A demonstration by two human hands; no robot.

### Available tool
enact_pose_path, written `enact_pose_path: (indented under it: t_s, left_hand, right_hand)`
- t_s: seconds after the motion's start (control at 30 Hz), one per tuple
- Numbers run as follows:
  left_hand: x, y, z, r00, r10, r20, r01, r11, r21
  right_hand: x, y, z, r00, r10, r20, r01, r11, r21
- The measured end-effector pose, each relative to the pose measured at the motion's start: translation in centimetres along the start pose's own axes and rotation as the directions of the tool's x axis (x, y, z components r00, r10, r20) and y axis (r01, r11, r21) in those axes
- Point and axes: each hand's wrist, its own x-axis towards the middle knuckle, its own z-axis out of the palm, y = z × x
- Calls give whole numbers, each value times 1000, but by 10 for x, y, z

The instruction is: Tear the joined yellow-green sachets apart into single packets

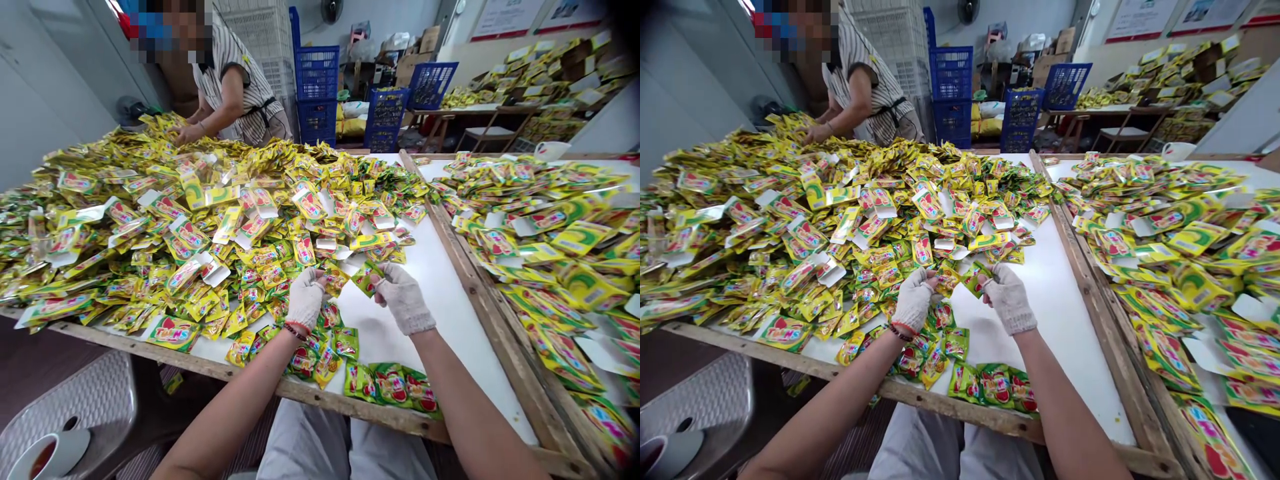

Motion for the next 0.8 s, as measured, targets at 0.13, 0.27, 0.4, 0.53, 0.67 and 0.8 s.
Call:
enact_pose_path:
  t_s: [0.13, 0.27, 0.4, 0.53, 0.67, 0.8]
  left_hand:
    - [-8, 8, 11, 996, -51, 77, 60, 991, -118]
    - [-18, 8, 19, 983, -79, 165, 118, 963, -242]
    - [-15, 2, 16, 980, -31, 194, 60, 988, -141]
    - [12, 15, 9, 917, 234, 323, -354, 852, 386]
    - [46, 41, 12, 810, 359, 463, -498, 6, 867]
    - [53, 46, 26, 767, 165, 620, -557, -311, 770]
  right_hand:
    - [1, 7, 15, 998, -26, 54, 29, 997, -68]
    - [-1, 16, 28, 991, -105, -87, 87, 978, -189]
    - [-5, 13, 29, 996, 9, 92, -17, 996, 89]
    - [0, 5, 15, 990, 35, 134, -74, 953, 294]
    - [9, 3, -2, 999, 36, -2, -34, 954, 297]
    - [13, 1, -14, 996, 31, -82, 1, 930, 367]
